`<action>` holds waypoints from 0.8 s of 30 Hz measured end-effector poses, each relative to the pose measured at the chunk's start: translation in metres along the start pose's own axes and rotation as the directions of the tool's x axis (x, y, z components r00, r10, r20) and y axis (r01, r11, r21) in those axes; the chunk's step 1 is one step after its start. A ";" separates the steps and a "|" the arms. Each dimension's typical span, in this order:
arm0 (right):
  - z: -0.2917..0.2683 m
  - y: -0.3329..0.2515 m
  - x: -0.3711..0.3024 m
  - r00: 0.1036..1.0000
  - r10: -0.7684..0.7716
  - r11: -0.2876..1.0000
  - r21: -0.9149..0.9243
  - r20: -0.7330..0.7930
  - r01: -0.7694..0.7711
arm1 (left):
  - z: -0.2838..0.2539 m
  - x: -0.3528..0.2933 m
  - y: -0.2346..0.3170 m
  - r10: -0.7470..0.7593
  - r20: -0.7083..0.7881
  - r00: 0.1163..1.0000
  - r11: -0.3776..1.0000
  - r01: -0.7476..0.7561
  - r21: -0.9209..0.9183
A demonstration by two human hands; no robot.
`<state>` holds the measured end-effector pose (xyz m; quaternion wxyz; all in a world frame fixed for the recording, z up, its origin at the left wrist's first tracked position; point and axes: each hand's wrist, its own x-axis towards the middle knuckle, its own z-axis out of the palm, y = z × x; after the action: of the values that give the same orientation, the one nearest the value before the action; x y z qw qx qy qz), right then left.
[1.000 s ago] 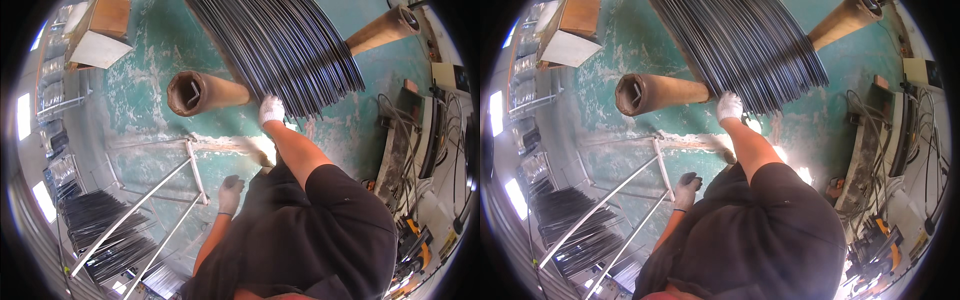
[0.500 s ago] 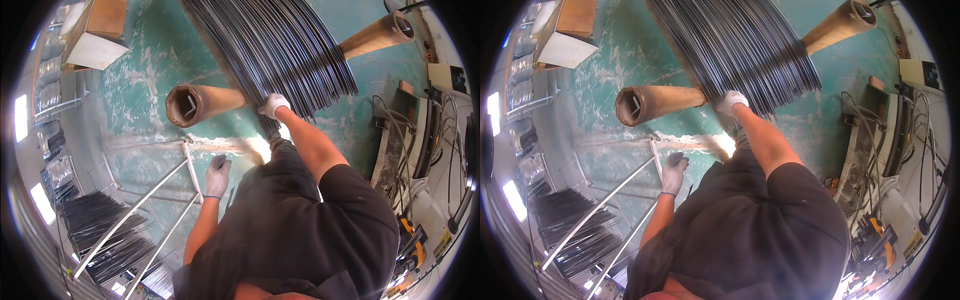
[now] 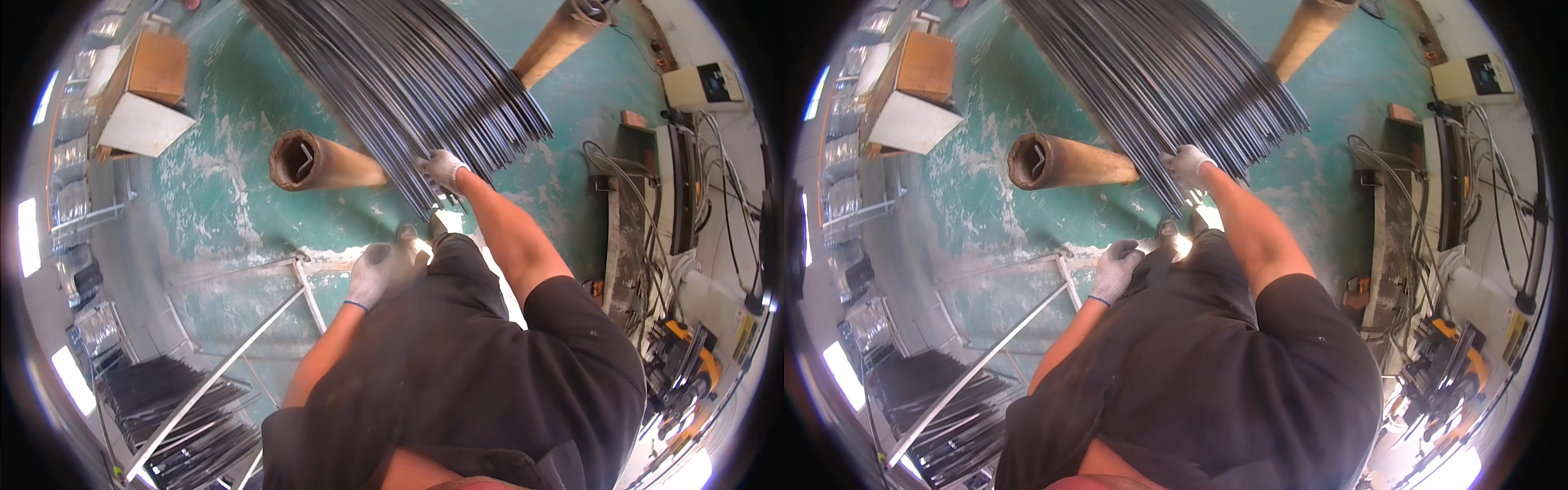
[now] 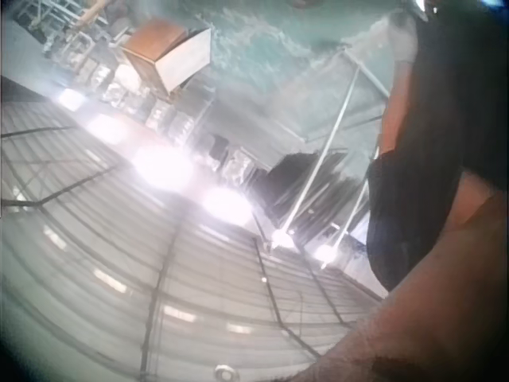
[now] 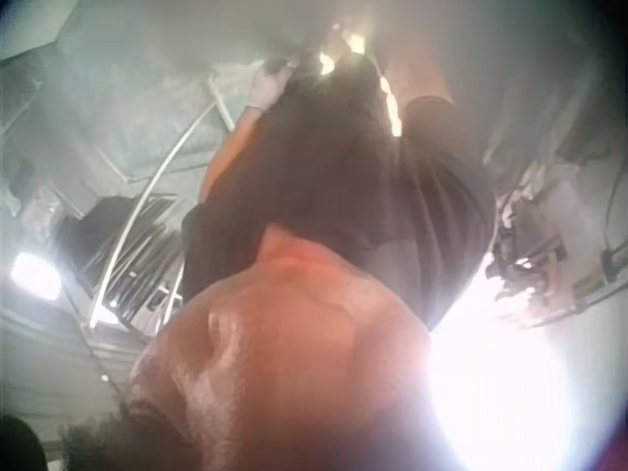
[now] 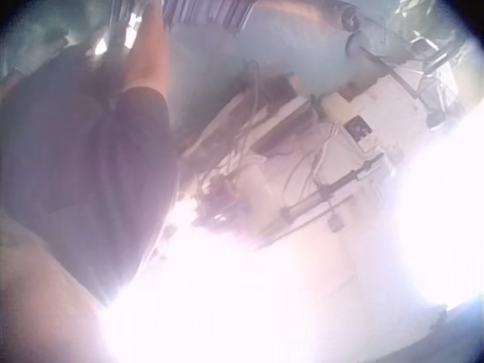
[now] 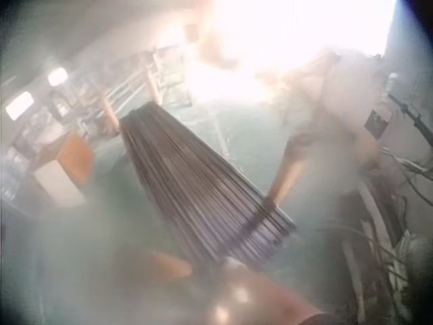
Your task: The person feeds long metal rods into a bending machine, bends them, and stacks the finished pieces. They periodically measure a bent rod on a wooden table using a metal ruler, then return to bending more rods and stacking them.
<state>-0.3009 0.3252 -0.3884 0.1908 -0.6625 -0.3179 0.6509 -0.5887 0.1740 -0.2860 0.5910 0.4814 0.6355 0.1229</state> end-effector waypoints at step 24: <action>0.132 0.294 -0.528 0.573 0.150 0.796 -0.245 -0.806 -0.553 | 0.078 0.080 0.072 -0.100 0.445 0.890 0.483 0.434 -0.760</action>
<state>-0.3536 -0.2631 -0.2037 -0.0014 -0.9460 -0.2143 0.2431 -0.4748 0.2385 -0.3056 0.8606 0.0411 0.4506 0.2339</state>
